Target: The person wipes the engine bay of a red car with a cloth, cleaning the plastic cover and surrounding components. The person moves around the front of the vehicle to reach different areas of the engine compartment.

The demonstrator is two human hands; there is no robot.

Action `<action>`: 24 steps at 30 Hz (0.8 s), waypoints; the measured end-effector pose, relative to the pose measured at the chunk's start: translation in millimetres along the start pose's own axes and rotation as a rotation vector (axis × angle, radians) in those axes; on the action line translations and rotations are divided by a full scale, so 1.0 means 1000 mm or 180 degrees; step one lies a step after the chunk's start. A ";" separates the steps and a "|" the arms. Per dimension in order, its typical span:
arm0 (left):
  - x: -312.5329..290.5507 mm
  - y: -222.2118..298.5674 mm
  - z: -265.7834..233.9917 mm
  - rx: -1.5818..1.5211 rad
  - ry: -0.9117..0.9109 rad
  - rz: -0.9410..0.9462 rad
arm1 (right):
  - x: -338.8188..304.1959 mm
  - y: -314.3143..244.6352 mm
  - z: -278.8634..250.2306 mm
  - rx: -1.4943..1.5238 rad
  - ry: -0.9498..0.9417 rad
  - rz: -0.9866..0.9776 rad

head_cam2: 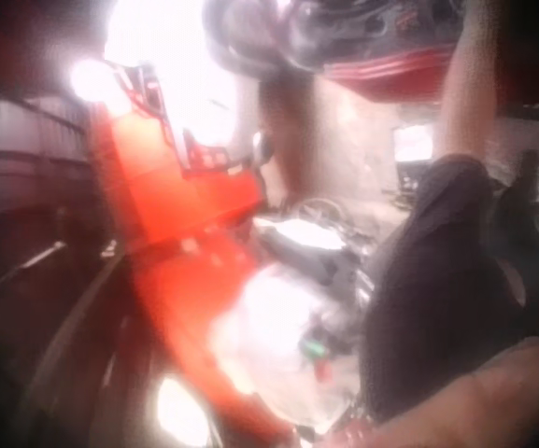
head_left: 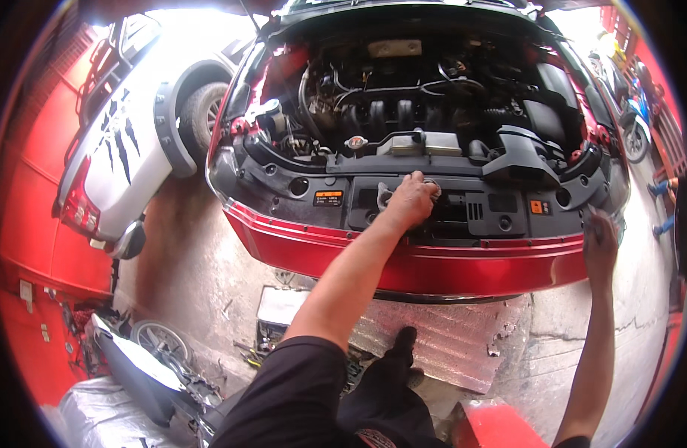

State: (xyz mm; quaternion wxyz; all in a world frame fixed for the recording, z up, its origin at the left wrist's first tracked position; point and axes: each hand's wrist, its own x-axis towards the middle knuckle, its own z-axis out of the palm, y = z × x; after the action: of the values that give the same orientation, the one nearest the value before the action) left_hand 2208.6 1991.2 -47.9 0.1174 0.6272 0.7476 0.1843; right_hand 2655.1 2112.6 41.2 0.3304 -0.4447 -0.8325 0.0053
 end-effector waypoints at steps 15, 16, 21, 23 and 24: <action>-0.018 -0.080 -0.050 0.0687 0.0378 -0.0632 | 0.093 0.078 0.179 -0.0227 -0.0666 -0.0743; -0.004 -0.066 -0.034 0.0177 0.0348 -0.0281 | 0.093 0.080 0.179 -0.0221 -0.0690 -0.0710; 0.016 -0.014 -0.017 -0.0195 0.0078 0.0766 | 0.093 0.081 0.184 -0.0076 -0.0675 -0.0632; -0.007 -0.061 -0.046 0.0174 0.0296 0.0580 | 0.092 0.082 0.179 -0.0096 -0.0664 -0.0643; -0.022 -0.083 -0.072 0.0677 0.0221 0.0214 | 0.094 0.079 0.179 -0.0081 -0.0671 -0.0661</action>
State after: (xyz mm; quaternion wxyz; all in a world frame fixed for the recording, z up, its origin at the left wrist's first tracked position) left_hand 2108.7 1948.6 -19.1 0.0180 0.6540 0.7451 0.1293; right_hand 2577.4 2281.4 -71.2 0.2343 -0.3572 -0.9041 0.0072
